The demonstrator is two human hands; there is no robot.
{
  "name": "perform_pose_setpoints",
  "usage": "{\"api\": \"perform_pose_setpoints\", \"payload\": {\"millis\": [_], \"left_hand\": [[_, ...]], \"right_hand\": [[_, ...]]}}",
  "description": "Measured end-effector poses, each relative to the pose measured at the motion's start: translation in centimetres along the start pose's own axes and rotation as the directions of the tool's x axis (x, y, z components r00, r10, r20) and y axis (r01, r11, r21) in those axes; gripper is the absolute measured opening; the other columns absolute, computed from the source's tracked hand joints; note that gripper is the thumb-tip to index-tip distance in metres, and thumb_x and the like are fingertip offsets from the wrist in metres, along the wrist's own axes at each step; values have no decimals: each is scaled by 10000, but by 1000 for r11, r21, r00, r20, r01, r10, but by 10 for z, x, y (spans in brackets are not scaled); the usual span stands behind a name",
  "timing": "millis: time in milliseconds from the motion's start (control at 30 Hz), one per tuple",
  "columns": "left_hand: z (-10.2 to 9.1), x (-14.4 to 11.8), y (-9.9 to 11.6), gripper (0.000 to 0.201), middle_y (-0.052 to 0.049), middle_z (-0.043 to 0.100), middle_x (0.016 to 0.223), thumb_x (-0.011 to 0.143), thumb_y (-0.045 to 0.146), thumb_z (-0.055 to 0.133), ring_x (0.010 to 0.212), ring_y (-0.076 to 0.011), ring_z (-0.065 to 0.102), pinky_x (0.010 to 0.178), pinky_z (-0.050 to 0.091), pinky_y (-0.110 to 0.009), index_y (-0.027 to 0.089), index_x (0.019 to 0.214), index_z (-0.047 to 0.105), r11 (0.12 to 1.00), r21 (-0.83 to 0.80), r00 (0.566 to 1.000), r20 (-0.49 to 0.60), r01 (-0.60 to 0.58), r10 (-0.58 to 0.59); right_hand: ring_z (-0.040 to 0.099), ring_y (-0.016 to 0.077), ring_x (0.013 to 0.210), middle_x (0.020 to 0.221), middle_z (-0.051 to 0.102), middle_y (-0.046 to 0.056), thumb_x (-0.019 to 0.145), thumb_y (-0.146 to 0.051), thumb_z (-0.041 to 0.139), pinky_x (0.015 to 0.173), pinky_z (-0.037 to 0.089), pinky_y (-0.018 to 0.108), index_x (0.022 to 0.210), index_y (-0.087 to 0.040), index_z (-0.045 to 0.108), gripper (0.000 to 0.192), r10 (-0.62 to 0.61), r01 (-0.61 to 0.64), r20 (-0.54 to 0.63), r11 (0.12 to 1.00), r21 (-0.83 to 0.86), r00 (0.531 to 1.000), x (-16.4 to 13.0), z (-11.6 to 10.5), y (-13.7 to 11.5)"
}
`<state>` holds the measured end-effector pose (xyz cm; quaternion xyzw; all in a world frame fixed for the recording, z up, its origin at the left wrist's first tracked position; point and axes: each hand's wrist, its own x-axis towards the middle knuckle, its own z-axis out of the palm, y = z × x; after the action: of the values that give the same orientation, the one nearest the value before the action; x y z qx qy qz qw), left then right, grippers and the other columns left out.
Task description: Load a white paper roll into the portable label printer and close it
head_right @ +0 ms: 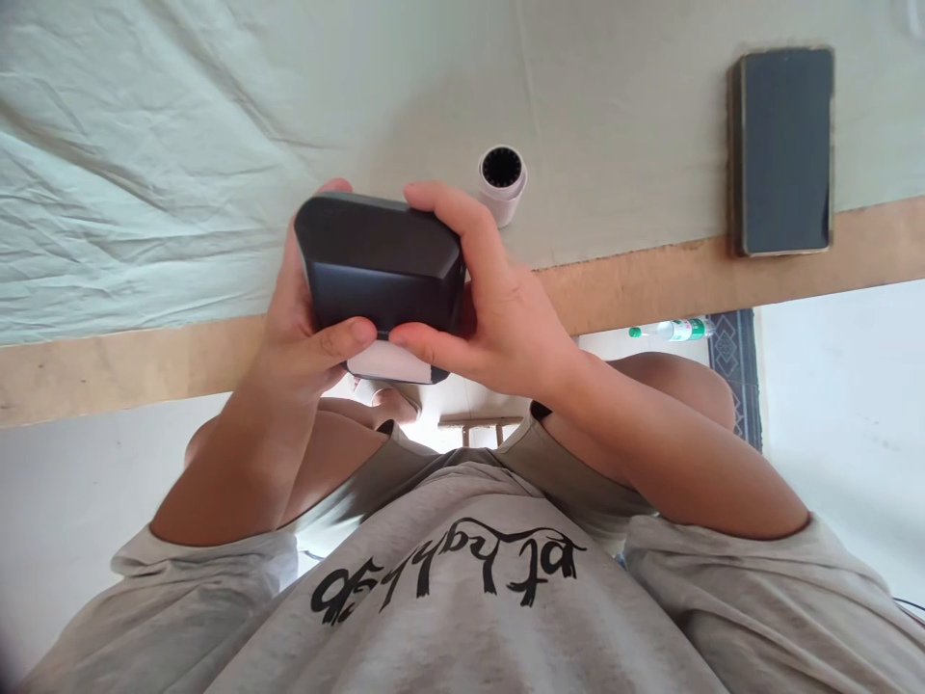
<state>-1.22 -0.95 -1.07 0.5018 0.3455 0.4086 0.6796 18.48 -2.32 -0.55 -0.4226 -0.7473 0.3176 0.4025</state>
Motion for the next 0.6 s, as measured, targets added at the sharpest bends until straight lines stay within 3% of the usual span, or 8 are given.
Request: {"api": "perform_pose_setpoints", "payload": {"millis": [67,167,233,300,333,400,500,600], "left_hand": [[0,0,1,688,0,577,1217,683,280,763,981,-186,631,741,549,-285,402,1299,480,999,-8,999,7,-39,39],[-1,3,1,398,-2,612,905,784,330,660,748,-136,605,628,518,-257,327,1173,576,997,-69,999,12,-46,47],[-3,6,0,333,4,615,841,845,423,560,697,-131,591,690,543,-284,309,1155,604,990,-118,995,61,-77,85],[-6,9,-1,390,23,652,1003,832,488,565,864,-150,631,875,549,-319,347,1194,608,980,-130,973,156,-148,168],[-6,10,-2,474,28,619,1192,854,517,525,1088,-183,601,982,515,-347,371,1305,541,984,-121,983,114,-132,146],[-4,10,-2,475,48,563,1310,870,526,508,1248,-194,536,1117,428,-378,396,1326,519,982,-124,984,85,-145,156],[2,8,-2,377,-6,641,1103,917,526,432,1152,-201,606,1046,485,-374,327,1173,625,989,-118,995,-63,-89,82],[5,5,-2,517,-44,653,910,932,618,312,1027,-218,658,835,569,-350,248,1021,663,994,-112,989,-150,0,-17]], "right_hand": [[562,208,1132,1376,438,63,814,-468,622,921,543,386,1390,-313,240,708,-12,12,4,1000,17,1000,1,1,3],[546,214,1163,1391,410,83,823,-471,605,852,561,360,1405,-314,218,716,-19,18,12,997,78,1000,1,3,7],[519,230,1217,1360,426,96,827,-488,604,855,560,365,1421,-309,199,741,-40,38,17,989,142,999,1,4,9],[499,238,1248,1324,449,96,835,-548,582,894,552,384,1432,-313,180,757,-60,57,11,982,181,998,0,4,10],[498,237,1248,1328,450,94,835,-587,567,911,549,389,1435,-320,169,768,-62,59,9,981,184,998,-1,4,11],[517,226,1214,1389,417,90,824,-644,553,916,553,382,1441,-336,154,797,-36,33,20,987,158,999,-1,3,12],[585,190,1065,1455,366,94,824,-632,566,779,592,318,1468,-340,113,840,24,-33,61,990,141,998,-2,2,11],[621,152,961,1535,270,110,855,-527,582,614,587,237,1490,-321,111,817,78,-90,86,985,149,993,-3,2,6]]}}
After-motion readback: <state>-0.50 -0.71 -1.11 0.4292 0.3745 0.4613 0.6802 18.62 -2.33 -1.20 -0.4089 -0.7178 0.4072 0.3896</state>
